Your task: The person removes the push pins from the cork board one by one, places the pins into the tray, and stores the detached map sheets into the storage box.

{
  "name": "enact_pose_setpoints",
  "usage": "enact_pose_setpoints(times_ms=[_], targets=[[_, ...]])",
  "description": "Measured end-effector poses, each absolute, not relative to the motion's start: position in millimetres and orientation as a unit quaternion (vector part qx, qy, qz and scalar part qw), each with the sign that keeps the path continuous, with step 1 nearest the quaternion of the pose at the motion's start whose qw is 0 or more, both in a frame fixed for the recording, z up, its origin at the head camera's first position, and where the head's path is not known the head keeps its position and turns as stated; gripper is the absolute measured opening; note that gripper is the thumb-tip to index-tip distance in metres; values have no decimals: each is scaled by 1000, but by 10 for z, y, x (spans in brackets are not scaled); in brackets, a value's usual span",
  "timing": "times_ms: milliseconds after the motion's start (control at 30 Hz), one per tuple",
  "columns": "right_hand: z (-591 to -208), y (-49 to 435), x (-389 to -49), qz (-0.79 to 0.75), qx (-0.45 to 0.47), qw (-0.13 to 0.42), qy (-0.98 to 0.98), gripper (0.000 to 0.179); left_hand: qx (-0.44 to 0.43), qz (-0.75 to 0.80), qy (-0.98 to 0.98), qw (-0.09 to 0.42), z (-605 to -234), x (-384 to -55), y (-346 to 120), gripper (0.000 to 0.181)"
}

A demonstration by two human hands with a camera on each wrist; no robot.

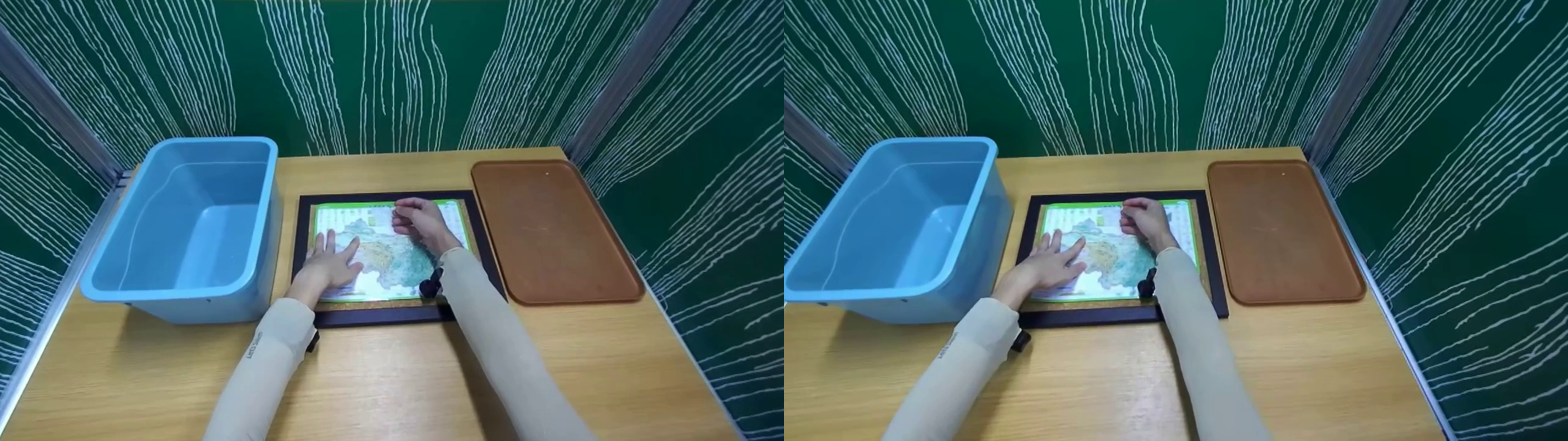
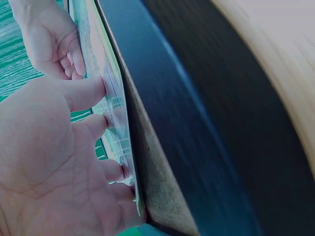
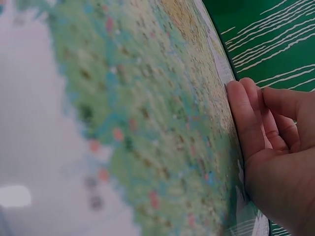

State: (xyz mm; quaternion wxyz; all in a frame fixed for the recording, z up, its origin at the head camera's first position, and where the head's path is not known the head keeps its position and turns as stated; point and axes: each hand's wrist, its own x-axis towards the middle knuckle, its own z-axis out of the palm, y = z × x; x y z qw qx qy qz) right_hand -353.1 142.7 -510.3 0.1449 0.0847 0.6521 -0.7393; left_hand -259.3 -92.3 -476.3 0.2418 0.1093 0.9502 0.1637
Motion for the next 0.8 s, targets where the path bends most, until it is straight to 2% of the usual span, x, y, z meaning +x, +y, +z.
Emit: enact_pose_setpoints(times_ms=[567, 800], targets=[[-5065, 1432, -3550, -729, 91, 169, 657, 31, 109, 166, 951, 238, -4752, -2575, -939, 65], [-5083, 1430, -3526, -719, 75, 143, 676, 29, 110, 165, 951, 239, -4765, -2578, -932, 65]])
